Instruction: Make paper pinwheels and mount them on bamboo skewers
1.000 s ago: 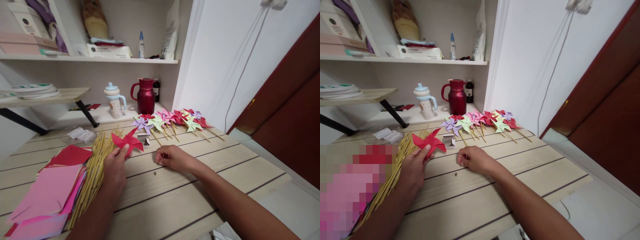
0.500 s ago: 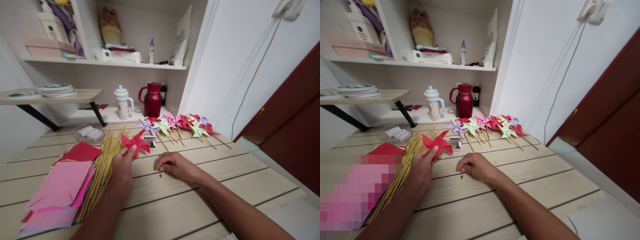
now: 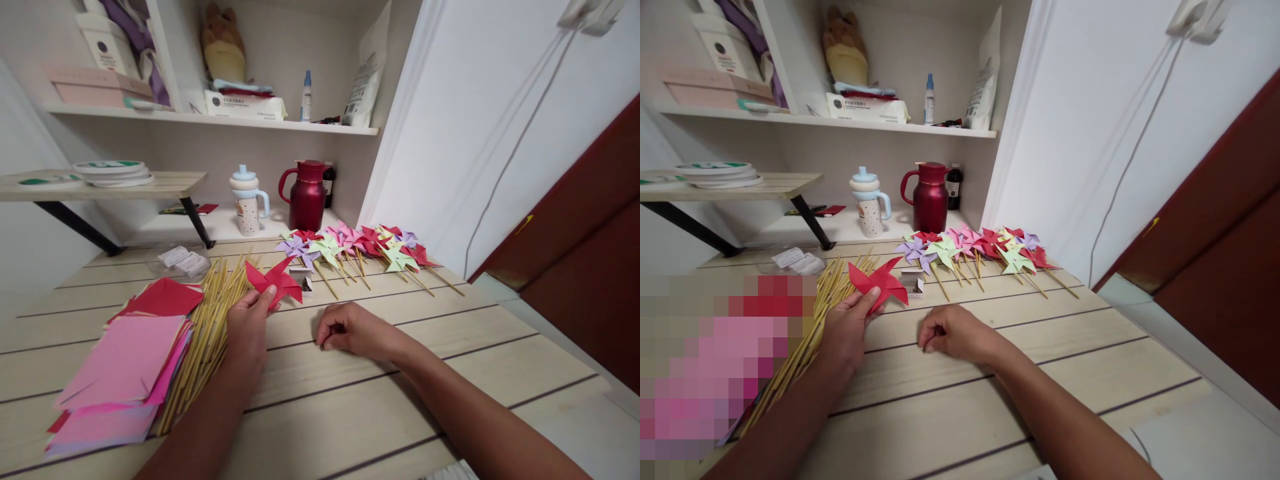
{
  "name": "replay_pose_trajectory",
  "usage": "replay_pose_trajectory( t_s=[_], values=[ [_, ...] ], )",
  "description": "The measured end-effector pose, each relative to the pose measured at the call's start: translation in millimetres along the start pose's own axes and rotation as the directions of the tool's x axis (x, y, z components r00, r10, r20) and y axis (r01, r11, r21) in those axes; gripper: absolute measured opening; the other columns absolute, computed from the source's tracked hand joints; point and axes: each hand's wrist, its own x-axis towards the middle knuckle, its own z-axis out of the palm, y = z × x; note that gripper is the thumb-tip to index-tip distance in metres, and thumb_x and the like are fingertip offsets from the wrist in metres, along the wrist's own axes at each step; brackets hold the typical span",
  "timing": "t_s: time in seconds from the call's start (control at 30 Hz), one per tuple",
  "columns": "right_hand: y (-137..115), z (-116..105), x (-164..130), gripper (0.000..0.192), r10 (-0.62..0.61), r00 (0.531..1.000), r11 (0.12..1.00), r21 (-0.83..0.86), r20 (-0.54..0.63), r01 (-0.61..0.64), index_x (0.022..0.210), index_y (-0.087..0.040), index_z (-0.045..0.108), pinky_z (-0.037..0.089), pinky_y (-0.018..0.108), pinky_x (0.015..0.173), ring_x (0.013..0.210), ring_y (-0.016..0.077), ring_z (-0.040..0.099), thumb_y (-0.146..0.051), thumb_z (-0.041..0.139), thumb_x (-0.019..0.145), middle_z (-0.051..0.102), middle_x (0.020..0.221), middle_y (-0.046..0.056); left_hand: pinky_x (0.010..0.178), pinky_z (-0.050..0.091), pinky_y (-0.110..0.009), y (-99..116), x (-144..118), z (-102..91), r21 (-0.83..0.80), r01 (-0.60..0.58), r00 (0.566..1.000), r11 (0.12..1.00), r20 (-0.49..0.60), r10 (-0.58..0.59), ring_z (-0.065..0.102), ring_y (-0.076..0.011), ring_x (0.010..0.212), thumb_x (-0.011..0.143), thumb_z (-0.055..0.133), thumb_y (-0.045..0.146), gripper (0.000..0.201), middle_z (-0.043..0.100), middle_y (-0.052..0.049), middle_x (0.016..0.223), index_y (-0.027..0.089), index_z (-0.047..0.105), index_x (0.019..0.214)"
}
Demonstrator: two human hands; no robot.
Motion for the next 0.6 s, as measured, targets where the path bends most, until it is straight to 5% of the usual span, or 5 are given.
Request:
replay_pose_trajectory(
  t_s=[0.6],
  values=[
    [2.1,3.4,0.6,0.009,-0.020,1.000,0.999,-0.043,0.002,0.020,0.072,-0.018,0.073,0.041,0.020,0.060,0.066,0.0123,0.058,-0.009,0.069,0.072,0.066,0.072,-0.001,0.062,0.054,-0.021,1.3,-0.2,0.0,0.009,0.015,1.000,1.000,0.007,-0.016,0.064,-0.0094,0.060,0.060,0.083,0.026,0.024,0.074,-0.003,0.073,0.012,0.075,0.078]
  ],
)
